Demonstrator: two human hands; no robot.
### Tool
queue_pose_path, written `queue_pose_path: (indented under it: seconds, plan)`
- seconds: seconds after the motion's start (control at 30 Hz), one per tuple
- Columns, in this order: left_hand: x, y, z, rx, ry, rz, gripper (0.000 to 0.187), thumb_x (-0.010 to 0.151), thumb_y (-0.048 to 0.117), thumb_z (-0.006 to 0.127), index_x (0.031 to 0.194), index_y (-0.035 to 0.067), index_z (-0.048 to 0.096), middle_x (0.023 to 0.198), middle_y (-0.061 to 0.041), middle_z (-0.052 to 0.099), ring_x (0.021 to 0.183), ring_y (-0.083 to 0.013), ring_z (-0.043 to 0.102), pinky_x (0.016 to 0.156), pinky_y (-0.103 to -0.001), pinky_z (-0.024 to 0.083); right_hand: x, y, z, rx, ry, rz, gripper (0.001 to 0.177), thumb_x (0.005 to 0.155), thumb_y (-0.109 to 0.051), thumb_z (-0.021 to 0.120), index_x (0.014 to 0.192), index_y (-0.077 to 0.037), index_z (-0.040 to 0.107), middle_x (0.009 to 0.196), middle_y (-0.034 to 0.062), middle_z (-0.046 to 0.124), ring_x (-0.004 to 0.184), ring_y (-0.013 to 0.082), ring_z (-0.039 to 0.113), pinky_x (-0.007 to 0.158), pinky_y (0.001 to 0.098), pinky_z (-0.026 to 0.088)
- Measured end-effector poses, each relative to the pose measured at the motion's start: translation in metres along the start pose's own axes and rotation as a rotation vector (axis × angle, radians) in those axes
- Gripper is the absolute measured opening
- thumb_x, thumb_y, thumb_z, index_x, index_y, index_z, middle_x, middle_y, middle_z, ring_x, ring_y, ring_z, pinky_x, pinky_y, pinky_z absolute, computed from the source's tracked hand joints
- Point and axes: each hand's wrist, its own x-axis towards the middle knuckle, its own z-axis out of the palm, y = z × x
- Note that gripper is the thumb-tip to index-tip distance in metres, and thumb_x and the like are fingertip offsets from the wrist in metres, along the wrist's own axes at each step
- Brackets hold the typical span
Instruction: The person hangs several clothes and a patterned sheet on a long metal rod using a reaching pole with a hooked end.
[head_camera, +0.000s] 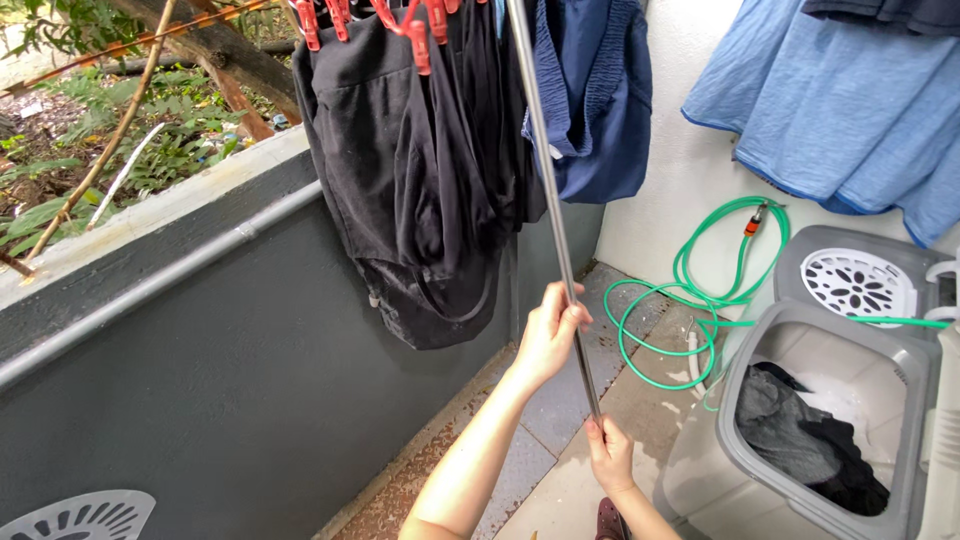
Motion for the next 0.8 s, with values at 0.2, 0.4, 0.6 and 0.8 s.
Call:
queue_pose_path:
  seconds: [0.2,0.4,0.6,0.8]
  plan:
    - [-0.015,-0.036,0.022,0.012,-0.025,-0.037,0.017,0.106,0.015,0.053,0.118,0.003,0.050,0.086,-0.009,0.071,0.082,-0.0171,0.071,0.075,-0.033,0.056,-0.011,0.000,-0.019,-0.045,-0.041,0.109,0.032,0.095,-0.027,0.064,0.073,-0.005,0.057,0.051,0.0024,0.041,0.048,0.0116,0.038,0.045,0.0329,0.033]
    - [-0.041,-0.073,0.050,-0.068,0.018,-0.077,0.017,0.106,0.015,0.051,0.118,0.003,0.049,0.085,-0.008,0.068,0.080,-0.0181,0.069,0.074,-0.034,0.056,-0.024,0.001,-0.045,-0.018,-0.029,0.057,0.028,0.095,-0.022,0.063,0.074,-0.006,0.055,0.055,0.0030,0.041,0.051,0.0114,0.039,0.046,0.0325,0.036]
    - [-0.080,-0.098,0.093,-0.035,0.055,-0.144,0.014,0.105,0.016,0.052,0.110,0.003,0.052,0.080,-0.009,0.068,0.075,-0.0193,0.067,0.068,-0.035,0.054,-0.030,0.010,-0.081,-0.226,-0.039,0.133,0.021,0.085,-0.025,0.073,0.078,-0.006,0.067,0.053,0.0051,0.053,0.048,0.0118,0.051,0.048,0.0321,0.044]
    - [-0.042,-0.074,0.138,-0.083,-0.159,0.092,0.016,0.108,0.016,0.051,0.113,0.001,0.052,0.082,-0.010,0.068,0.076,-0.0199,0.070,0.071,-0.036,0.057,-0.009,0.027,-0.094,-0.174,-0.043,0.197,0.025,0.083,-0.028,0.074,0.082,-0.004,0.069,0.052,0.0037,0.056,0.050,0.0151,0.052,0.048,0.0328,0.045]
